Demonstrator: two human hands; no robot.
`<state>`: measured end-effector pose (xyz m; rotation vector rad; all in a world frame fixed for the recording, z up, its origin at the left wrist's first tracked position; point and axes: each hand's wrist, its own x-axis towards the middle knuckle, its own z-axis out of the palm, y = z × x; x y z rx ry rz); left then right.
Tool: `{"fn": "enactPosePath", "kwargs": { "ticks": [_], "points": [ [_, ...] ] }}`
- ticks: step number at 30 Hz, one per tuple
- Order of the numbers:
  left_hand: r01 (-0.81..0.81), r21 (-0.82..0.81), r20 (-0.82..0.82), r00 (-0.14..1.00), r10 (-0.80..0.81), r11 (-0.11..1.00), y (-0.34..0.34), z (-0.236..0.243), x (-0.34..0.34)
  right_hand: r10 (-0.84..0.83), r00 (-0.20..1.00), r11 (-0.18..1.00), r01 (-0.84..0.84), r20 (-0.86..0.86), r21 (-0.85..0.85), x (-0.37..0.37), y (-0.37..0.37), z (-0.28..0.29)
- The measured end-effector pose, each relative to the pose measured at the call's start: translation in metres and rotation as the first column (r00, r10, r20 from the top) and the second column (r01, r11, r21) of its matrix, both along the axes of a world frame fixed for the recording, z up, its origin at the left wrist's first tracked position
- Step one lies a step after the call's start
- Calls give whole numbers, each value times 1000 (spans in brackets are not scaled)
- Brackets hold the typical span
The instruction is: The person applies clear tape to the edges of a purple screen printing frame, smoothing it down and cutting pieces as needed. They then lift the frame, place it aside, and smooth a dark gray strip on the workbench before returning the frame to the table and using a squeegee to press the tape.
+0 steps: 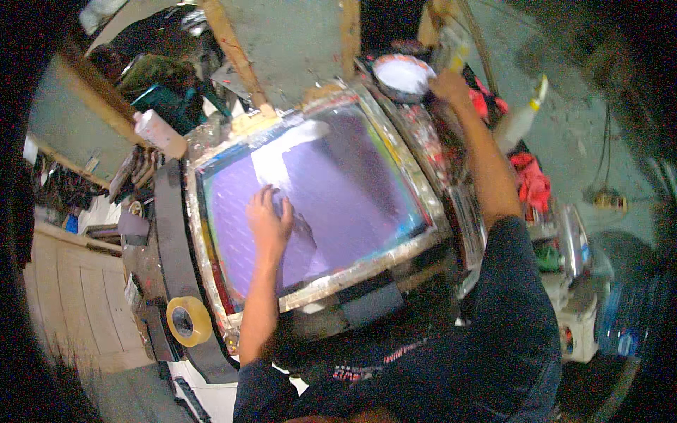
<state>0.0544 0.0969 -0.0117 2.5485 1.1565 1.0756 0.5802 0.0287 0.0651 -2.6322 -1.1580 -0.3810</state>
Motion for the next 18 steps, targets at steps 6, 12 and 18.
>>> {"fn": "enactPosePath", "kwargs": {
  "ticks": [6,12,18],
  "points": [
    [-50,47,-26,998,51,998,1,3,-24,-16,987,995,0,-160,-100,-184,-130,38],
    [-10,38,36,999,9,999,2,0,-3,-296,918,894,170,-262,-415,-239,-288,-15],
    [-39,31,31,999,38,999,6,3,-18,-303,833,950,226,-463,-215,-226,-278,-23]
  ]
}}
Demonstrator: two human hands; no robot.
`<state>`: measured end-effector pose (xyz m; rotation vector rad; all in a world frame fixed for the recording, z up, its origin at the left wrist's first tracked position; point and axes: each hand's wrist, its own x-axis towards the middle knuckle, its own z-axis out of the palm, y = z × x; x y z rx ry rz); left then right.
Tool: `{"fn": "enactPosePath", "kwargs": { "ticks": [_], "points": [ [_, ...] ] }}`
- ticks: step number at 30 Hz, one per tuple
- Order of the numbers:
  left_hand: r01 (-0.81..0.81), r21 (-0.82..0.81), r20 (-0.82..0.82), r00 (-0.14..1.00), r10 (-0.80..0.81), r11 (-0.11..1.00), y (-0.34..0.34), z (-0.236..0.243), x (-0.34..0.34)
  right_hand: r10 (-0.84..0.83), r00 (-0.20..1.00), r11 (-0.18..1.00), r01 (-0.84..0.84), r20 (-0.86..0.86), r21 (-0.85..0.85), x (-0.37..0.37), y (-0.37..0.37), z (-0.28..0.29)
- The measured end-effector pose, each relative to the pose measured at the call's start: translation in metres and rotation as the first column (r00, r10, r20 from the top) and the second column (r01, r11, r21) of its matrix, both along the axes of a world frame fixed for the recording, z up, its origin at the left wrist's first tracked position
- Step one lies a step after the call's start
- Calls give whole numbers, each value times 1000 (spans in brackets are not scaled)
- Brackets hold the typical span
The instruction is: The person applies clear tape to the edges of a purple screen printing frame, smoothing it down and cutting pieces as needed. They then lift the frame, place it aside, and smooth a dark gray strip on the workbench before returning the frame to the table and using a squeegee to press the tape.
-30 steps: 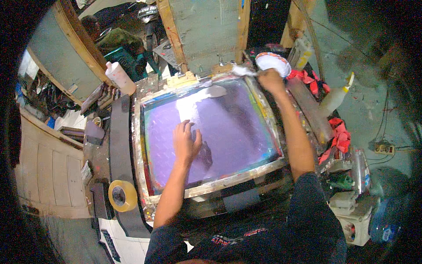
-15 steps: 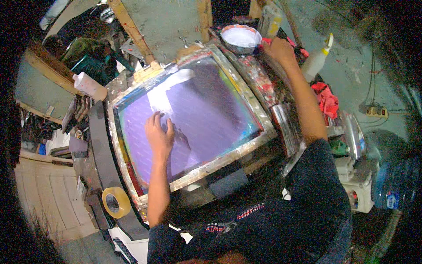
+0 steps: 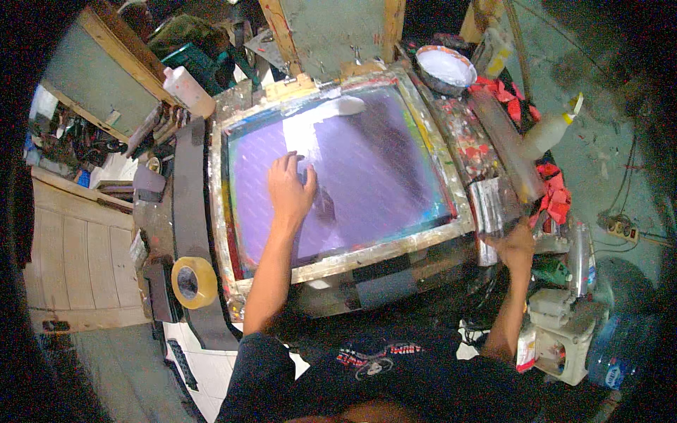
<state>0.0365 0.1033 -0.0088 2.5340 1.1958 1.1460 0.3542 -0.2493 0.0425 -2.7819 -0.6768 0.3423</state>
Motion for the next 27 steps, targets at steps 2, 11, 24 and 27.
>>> {"fn": "enactPosePath", "kwargs": {
  "ticks": [2,11,24,27],
  "points": [
    [-15,-5,18,1000,15,1000,0,-1,1,-33,988,996,44,154,-73,-4,3,15],
    [-32,-24,23,999,32,999,0,-8,2,541,661,650,-721,519,241,-36,134,118],
    [-53,-8,0,999,53,999,0,-4,6,777,195,219,-975,598,34,-17,408,-8],
    [-52,-17,-1,999,52,998,-1,-5,7,789,187,238,-971,585,-11,-19,416,-11]
  ]
}}
